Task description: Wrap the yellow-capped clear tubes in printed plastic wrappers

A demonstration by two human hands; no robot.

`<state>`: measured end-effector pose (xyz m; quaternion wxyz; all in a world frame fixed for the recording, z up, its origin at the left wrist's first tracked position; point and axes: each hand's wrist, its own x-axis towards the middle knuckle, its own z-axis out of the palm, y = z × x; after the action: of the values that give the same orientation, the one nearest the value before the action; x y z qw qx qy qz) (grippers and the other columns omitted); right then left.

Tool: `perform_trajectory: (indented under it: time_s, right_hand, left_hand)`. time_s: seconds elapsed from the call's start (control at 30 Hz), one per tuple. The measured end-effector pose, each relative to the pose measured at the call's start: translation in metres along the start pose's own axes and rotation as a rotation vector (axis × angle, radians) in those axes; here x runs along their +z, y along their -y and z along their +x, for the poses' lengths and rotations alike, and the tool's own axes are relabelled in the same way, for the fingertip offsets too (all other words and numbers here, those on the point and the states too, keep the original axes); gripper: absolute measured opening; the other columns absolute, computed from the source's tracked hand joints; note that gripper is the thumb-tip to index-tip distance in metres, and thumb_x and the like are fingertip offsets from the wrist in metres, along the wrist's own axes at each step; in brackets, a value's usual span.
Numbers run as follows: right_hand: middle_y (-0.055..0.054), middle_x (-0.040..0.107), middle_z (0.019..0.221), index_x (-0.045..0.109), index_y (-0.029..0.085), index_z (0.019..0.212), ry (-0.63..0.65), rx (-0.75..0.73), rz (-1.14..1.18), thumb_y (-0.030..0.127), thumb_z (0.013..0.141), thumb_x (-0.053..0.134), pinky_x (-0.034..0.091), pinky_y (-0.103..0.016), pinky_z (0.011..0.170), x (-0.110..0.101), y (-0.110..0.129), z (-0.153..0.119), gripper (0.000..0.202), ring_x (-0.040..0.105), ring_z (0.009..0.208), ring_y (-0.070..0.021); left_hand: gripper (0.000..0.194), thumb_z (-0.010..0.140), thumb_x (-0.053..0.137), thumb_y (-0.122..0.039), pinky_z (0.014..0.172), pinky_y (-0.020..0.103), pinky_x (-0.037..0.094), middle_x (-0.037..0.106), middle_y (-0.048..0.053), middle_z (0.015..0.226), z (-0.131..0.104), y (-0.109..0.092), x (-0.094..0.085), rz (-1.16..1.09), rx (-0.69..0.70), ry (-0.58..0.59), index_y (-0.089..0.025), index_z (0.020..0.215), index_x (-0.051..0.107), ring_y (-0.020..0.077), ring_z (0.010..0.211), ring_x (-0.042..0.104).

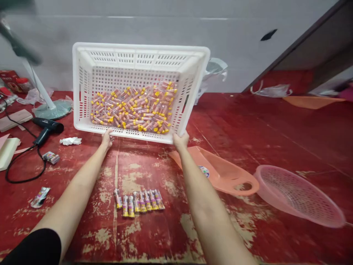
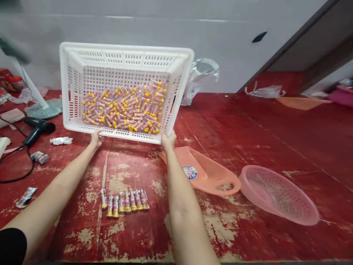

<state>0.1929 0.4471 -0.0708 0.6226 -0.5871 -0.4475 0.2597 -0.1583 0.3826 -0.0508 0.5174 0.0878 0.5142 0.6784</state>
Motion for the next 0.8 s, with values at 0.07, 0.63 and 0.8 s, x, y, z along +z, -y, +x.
perform_trajectory:
  time_s: [0.07, 0.63, 0.8]
  right_hand:
    - [-0.012, 0.076, 0.098, 0.067, 0.008, 0.104, -0.038, 0.016, 0.021, 0.015, 0.062, 0.068, 0.058, -0.039, 0.092, 0.001, -0.009, 0.001, 0.042, 0.071, 0.095, -0.0238]
    - [-0.007, 0.069, 0.112, 0.063, 0.012, 0.113, -0.286, 0.309, -0.011, 0.026, 0.091, 0.067, 0.059, -0.038, 0.087, 0.030, -0.050, -0.013, 0.026, 0.069, 0.098, -0.0183]
    - [-0.016, 0.059, 0.136, 0.045, 0.013, 0.138, -0.323, 0.256, -0.072, 0.013, 0.079, 0.069, 0.049, -0.041, 0.106, 0.027, -0.047, -0.024, 0.064, 0.062, 0.121, -0.0242]
  left_hand:
    - [0.042, 0.094, 0.060, -0.038, 0.091, 0.047, 0.055, 0.060, 0.012, 0.129, 0.003, 0.009, -0.004, 0.006, 0.007, -0.007, -0.016, 0.129, 0.058, 0.0244, 0.110, 0.062]
    - [0.036, 0.068, 0.077, -0.025, 0.037, 0.017, 0.016, 0.039, -0.011, 0.047, 0.008, 0.042, -0.015, 0.111, 0.099, -0.061, -0.021, 0.068, 0.041, 0.0013, 0.034, 0.025]
    - [0.031, 0.073, 0.076, -0.032, 0.037, 0.020, 0.019, 0.038, -0.010, 0.046, 0.006, 0.047, -0.015, 0.247, 0.150, -0.158, -0.020, 0.072, 0.047, 0.0038, 0.035, 0.028]
